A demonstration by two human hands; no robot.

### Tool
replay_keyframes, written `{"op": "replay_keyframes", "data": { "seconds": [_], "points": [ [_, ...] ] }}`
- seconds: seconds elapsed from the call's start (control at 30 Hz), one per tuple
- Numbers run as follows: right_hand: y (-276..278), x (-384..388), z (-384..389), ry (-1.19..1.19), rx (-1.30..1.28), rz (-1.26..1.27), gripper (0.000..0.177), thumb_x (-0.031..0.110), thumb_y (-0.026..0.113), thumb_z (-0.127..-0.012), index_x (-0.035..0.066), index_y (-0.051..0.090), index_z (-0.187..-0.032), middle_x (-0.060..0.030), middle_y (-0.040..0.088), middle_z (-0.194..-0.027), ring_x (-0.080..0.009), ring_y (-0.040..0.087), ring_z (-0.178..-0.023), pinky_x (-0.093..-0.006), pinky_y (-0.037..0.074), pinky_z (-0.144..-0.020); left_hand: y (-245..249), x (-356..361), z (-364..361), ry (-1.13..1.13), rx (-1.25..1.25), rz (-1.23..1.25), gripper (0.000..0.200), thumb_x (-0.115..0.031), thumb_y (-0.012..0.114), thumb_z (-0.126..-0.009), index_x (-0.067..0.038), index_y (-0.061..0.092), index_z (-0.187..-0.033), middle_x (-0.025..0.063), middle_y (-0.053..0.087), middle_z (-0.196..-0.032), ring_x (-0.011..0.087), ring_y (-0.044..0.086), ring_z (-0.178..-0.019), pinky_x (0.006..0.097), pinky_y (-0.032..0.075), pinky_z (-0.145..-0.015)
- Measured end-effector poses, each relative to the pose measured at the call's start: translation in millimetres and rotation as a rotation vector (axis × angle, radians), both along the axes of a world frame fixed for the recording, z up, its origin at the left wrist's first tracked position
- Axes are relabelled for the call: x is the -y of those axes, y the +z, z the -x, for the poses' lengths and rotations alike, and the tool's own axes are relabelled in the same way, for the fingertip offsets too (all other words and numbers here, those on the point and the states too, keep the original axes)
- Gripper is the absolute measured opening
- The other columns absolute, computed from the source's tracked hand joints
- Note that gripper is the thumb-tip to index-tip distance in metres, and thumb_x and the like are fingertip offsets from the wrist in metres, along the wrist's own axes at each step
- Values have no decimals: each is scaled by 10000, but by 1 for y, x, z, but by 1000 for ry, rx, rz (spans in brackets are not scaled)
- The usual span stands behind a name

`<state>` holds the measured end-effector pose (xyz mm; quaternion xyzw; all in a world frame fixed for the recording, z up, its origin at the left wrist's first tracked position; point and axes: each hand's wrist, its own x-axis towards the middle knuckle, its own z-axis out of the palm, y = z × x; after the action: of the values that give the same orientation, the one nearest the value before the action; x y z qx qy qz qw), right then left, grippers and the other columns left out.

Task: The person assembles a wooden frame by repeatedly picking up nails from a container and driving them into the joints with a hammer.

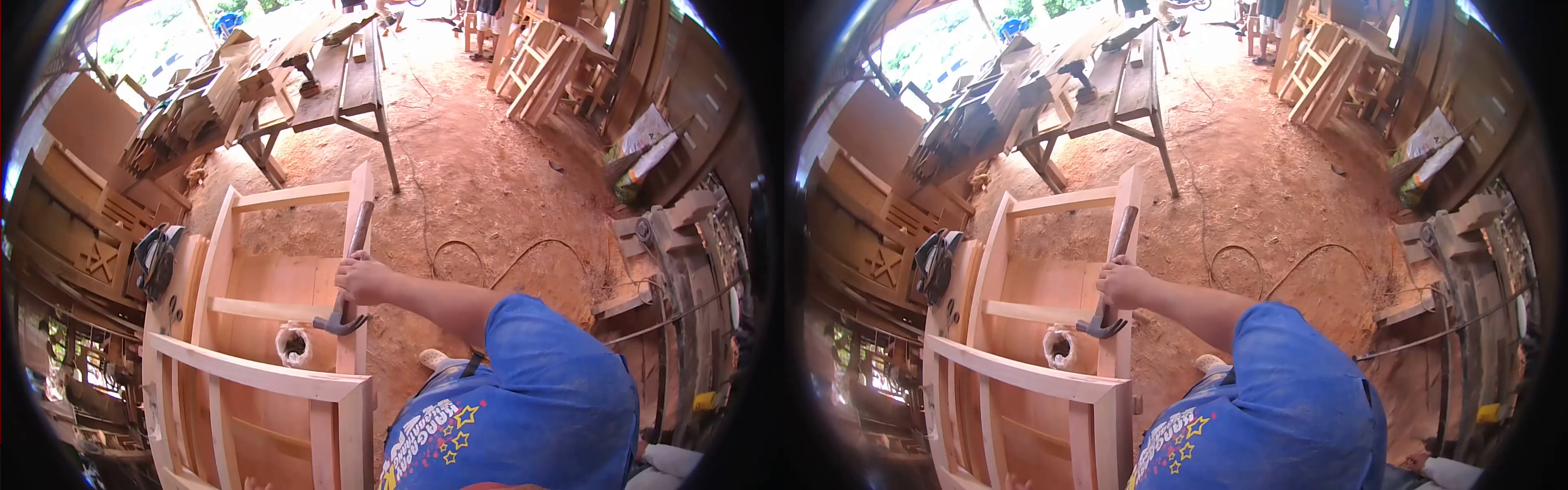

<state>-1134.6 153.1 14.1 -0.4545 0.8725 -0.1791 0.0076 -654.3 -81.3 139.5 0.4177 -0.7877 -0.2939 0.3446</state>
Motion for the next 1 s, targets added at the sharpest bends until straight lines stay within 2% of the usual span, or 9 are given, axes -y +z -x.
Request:
{"op": "replay_keyframes", "data": {
  "seconds": [0.07,0.13,0.17,0.3,0.43,0.53,0.67,0.73,1.0],
  "points": [
    [-31,-2,-3,-32,-62,304,252,288,655,-959,119,742,-1124,-66,706,-1244,-250,557,-1376,-481,334,-1204,-3,-29,67,-128,-158,-79,341,-116,615,-1070,82,636,-1347,167,745,-1077,259,726,-901,343,616,-747],
    [-43,4,-9,-72,-88,427,240,276,676,-924,115,733,-1092,-53,710,-1219,-247,555,-1376,-474,337,-1205,-1,-53,101,-202,-131,-548,302,-86,589,-1080,70,642,-1333,157,725,-1111,212,694,-891,316,585,-748],
    [-47,5,-11,-108,-103,487,235,270,686,-907,112,729,-1076,-47,711,-1206,-245,554,-1376,-471,338,-1205,-3,-70,121,-256,-174,-487,274,-85,583,-1086,61,650,-1307,148,718,-1105,201,680,-877,312,576,-755],
    [-43,3,-14,-123,-69,441,238,291,678,-925,111,721,-1076,-66,684,-1258,-247,534,-1388,-479,304,-1246,-16,-99,158,-414,-231,-556,218,-110,583,-1101,21,653,-1261,123,713,-1112,165,636,-829,306,563,-781],
    [-43,2,-14,-102,-53,460,246,231,677,-915,132,703,-1138,-47,659,-1245,-242,532,-1386,-482,301,-1247,-29,-109,164,-250,-292,-792,248,-92,604,-1092,-9,610,-1326,132,710,-1138,140,606,-799,282,542,-723],
    [-24,-10,-16,-57,34,371,290,175,683,-882,134,707,-1168,-51,641,-1287,-252,505,-1417,-480,289,-1258,-8,-125,175,-125,-431,-765,211,-96,651,-1065,-2,649,-1254,111,713,-1079,142,603,-780,276,526,-691],
    [-33,-14,-2,62,-120,278,388,69,709,-810,151,718,-1189,-37,618,-1295,-244,496,-1407,-471,291,-1263,-44,-101,168,-181,-482,-720,231,-167,679,-1061,-9,585,-1201,105,675,-1075,172,671,-871,293,548,-770],
    [-36,-8,6,72,-178,204,407,105,767,-779,160,715,-1179,-36,616,-1277,-244,516,-1366,-470,337,-1219,-48,-103,169,-158,-469,-652,137,-125,619,-1101,-32,564,-1186,77,664,-1037,107,639,-820,232,519,-724],
    [-1,-9,9,116,-98,-106,386,204,874,-712,141,696,-1048,-37,682,-1042,-272,663,-1128,-485,500,-922,-62,-92,132,142,-449,-412,178,-154,663,-1076,-77,599,-1224,31,636,-1010,93,620,-757,224,490,-662]
  ]
}}
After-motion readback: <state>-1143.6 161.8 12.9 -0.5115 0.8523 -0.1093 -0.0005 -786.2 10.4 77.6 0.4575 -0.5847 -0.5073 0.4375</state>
